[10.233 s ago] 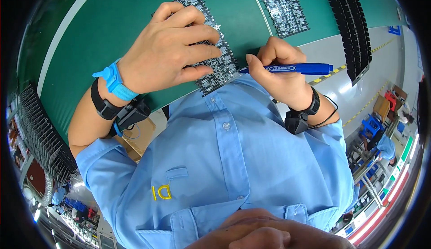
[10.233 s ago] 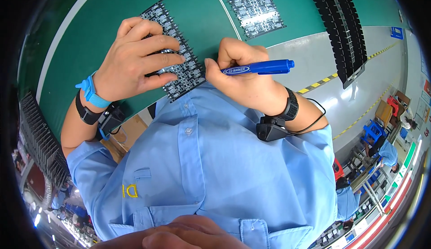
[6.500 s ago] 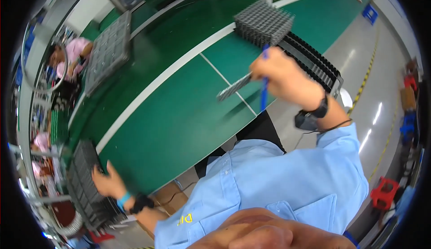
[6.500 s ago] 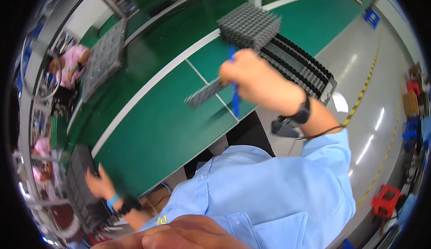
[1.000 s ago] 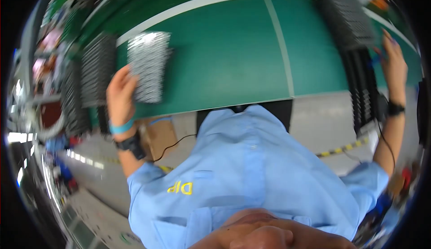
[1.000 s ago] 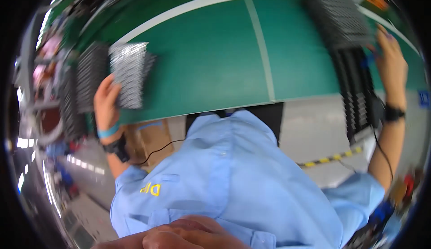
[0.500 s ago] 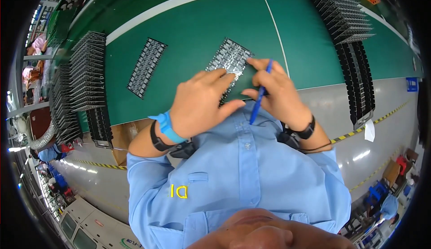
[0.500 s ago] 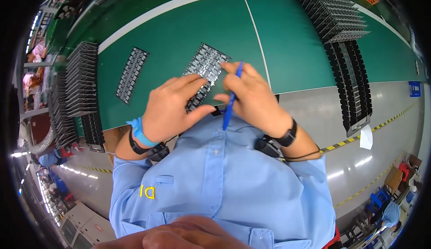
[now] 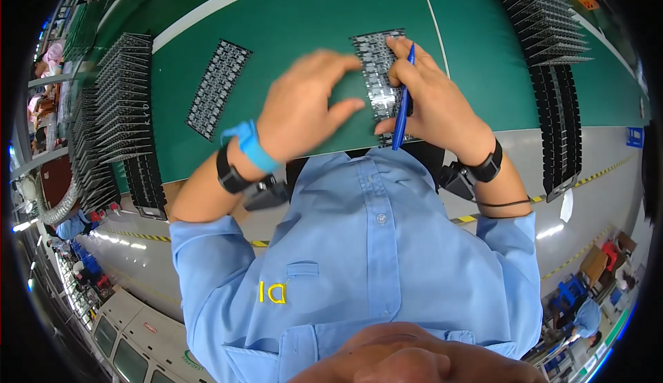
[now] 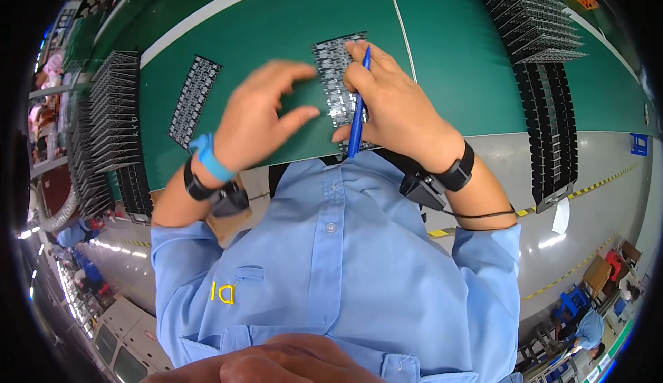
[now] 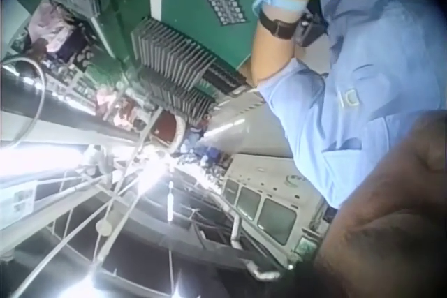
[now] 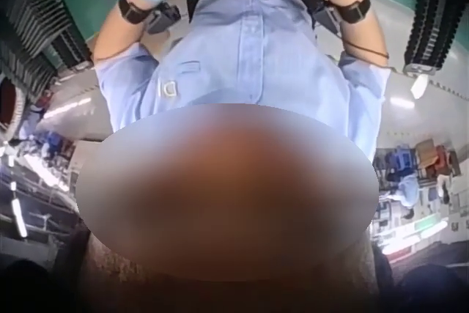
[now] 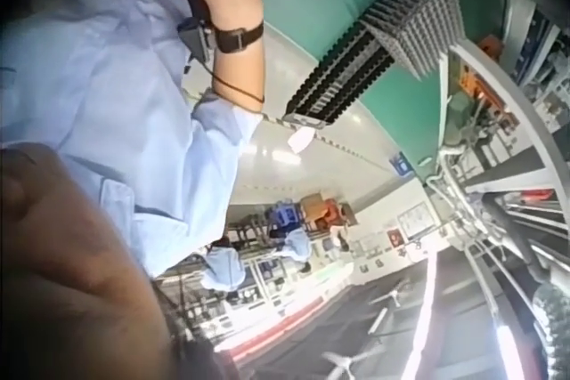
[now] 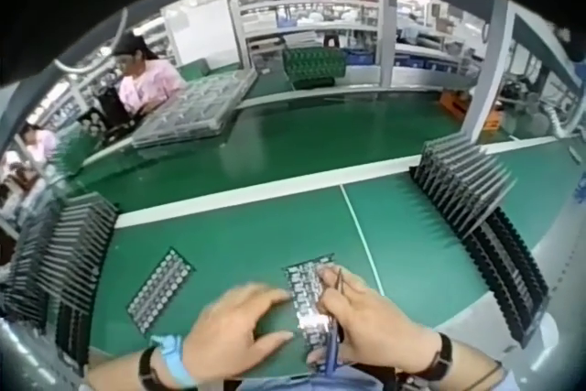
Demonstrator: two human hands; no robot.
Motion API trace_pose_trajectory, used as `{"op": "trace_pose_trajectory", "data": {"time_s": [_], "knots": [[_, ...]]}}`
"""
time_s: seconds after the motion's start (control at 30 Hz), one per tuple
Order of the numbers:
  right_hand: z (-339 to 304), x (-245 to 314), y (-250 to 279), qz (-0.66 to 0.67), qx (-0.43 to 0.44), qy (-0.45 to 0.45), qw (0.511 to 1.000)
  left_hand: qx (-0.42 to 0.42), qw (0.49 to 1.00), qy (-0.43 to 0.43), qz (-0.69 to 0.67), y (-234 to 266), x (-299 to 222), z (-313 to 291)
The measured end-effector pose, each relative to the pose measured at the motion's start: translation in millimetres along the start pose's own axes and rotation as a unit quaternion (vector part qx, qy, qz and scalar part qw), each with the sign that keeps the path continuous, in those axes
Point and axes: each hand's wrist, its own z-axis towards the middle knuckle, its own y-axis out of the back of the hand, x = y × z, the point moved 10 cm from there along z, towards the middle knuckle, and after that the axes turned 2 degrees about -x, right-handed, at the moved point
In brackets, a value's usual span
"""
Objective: The person picks up a circuit board from a stack, marks it with a pen, and places it into a rack, repeating the process for several boards.
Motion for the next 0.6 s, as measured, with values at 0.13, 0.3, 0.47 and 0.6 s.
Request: {"op": "trace_pose_trajectory", "data": {"time_s": [0.13, 0.3, 0.47, 0.6], "knots": [[12, 5, -1, 0.031, 0.006, 0.035, 0.999, -0.128, 0.977, -0.117, 0.12, 24, 13, 26], [35, -10, 34, 0.114, -0.017, -0.039, 0.993, -0.139, 0.976, -0.095, 0.135, 18, 24, 35], [58, -44, 9, 0.322, -0.026, -0.204, 0.924, -0.134, 0.984, -0.077, 0.087, 21, 35, 36], [60, -56, -14, 0.383, -0.058, -0.248, 0.888, -0.131, 0.989, -0.048, 0.042, 21, 45, 39]]}}
